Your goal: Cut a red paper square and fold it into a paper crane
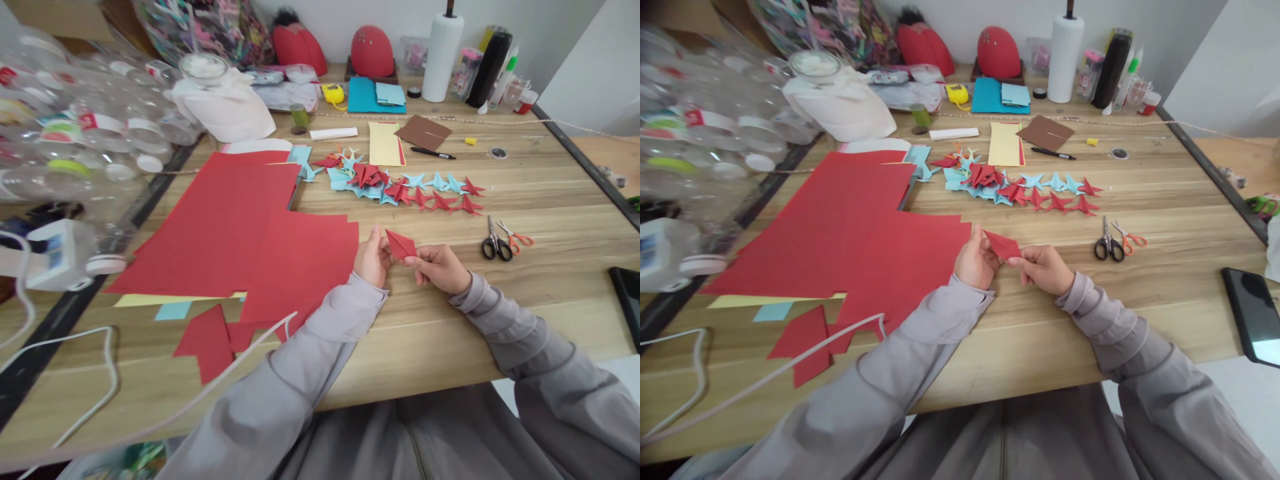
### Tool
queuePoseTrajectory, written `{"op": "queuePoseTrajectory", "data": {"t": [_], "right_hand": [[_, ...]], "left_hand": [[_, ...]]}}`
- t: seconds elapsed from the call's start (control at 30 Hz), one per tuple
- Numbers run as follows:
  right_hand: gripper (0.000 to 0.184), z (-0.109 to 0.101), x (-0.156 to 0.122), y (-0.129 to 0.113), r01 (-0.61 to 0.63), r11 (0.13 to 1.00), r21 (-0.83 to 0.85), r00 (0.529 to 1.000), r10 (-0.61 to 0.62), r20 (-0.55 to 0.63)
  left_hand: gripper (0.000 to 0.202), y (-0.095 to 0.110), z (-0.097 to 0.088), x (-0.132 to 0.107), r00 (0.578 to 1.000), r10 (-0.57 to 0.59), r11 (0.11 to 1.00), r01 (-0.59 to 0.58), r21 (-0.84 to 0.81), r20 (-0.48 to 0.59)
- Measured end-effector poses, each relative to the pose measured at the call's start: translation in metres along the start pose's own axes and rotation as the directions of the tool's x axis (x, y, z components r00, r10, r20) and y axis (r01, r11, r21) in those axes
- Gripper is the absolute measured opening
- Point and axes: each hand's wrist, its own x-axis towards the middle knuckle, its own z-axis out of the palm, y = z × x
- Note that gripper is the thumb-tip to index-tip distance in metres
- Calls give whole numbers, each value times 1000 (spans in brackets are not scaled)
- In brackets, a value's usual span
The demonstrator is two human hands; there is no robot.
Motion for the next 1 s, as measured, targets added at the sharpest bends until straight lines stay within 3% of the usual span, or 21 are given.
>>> {"op": "queuePoseTrajectory", "data": {"t": [0.2,0.43,0.83,1.0], "right_hand": [[43,-2,1,1,12,999,37,1000,-11,-18],[42,1,1,-2,78,995,68,995,-81,52],[42,0,-1,-3,17,998,53,1000,-18,13],[40,0,-1,-1,21,999,26,1000,-22,23]], "left_hand": [[32,-4,-1,-5,995,74,984,-84,156,69],[24,-3,0,-7,986,166,937,-155,313,-7],[37,-10,-7,-2,991,109,969,-124,214,82],[27,-1,-2,-7,981,154,934,-183,306,117]]}}
